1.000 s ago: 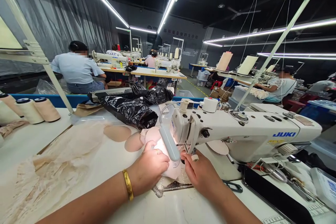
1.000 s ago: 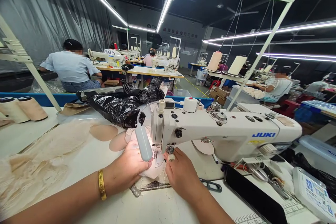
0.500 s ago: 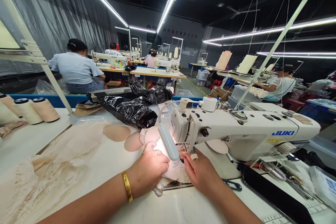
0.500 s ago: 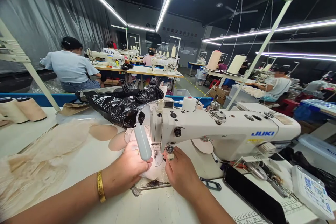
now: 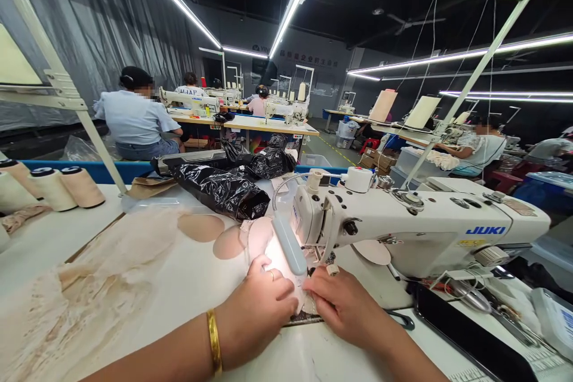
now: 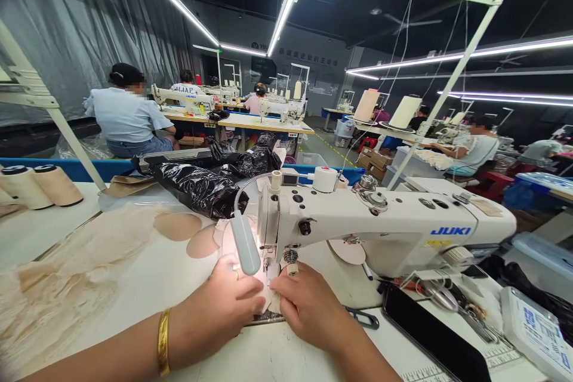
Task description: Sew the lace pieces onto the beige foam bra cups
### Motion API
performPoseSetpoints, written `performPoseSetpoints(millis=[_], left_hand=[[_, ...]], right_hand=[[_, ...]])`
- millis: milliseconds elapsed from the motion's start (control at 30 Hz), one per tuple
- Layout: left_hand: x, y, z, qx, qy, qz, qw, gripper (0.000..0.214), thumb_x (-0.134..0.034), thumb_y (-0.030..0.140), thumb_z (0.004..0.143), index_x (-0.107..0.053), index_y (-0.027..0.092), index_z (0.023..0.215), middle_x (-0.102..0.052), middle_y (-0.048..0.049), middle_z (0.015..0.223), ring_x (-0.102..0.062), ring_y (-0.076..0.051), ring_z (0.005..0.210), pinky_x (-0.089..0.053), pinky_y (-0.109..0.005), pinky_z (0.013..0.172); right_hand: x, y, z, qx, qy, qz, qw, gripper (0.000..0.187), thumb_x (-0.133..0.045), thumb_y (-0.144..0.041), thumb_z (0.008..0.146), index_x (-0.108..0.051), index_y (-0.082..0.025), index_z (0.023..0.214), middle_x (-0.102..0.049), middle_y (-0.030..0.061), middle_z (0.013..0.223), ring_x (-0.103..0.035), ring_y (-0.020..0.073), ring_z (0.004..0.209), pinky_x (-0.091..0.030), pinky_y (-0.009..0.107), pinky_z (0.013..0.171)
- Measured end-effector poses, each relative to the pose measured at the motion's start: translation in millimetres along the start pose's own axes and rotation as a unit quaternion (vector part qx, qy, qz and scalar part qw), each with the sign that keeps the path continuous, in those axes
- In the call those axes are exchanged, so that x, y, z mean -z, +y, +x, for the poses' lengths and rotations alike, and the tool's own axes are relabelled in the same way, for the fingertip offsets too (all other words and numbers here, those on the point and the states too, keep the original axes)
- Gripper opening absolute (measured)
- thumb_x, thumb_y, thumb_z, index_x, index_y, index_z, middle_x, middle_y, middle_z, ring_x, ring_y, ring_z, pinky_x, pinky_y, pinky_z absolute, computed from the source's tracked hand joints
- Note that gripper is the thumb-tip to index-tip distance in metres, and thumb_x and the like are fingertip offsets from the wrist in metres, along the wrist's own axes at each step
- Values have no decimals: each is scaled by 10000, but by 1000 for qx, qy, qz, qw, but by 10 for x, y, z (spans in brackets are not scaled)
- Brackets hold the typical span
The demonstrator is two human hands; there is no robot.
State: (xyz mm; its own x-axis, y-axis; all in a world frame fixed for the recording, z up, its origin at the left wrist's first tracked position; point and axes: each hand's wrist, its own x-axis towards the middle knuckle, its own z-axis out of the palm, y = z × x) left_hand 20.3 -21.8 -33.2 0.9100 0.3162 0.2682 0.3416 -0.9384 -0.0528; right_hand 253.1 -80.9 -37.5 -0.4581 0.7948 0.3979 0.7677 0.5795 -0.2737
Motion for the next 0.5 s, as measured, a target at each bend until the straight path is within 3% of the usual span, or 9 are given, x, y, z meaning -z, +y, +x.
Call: performPoseSetpoints(millis=[133,233,500], left_hand=[[-61,117,-40,-18,31,15,999,141,-569,95,814,-518,218,771,-609,3,787,-535,-205,688,-399,-478,812],[-94,59,-26,-18,44,19,999,155,-571,75,787,-522,222,770,-611,19,782,-513,-196,658,-388,-491,826],[-7,-166,44,-29,11,3,1000,147,-585,90,804,-531,197,718,-619,11,754,-564,-205,714,-394,-486,861]], right_hand=[[37,-43,18,3,-67,2,998,216,-472,-51,878,-582,-221,804,-587,-3,786,-547,172,748,-368,286,670],[12,-35,23,-12,-87,-6,996,195,-497,-52,860,-589,-217,811,-592,1,811,-545,173,759,-348,286,659],[-100,12,21,-29,-36,4,999,323,-469,-51,875,-684,-238,1027,-590,26,846,-545,200,782,-358,283,649]])
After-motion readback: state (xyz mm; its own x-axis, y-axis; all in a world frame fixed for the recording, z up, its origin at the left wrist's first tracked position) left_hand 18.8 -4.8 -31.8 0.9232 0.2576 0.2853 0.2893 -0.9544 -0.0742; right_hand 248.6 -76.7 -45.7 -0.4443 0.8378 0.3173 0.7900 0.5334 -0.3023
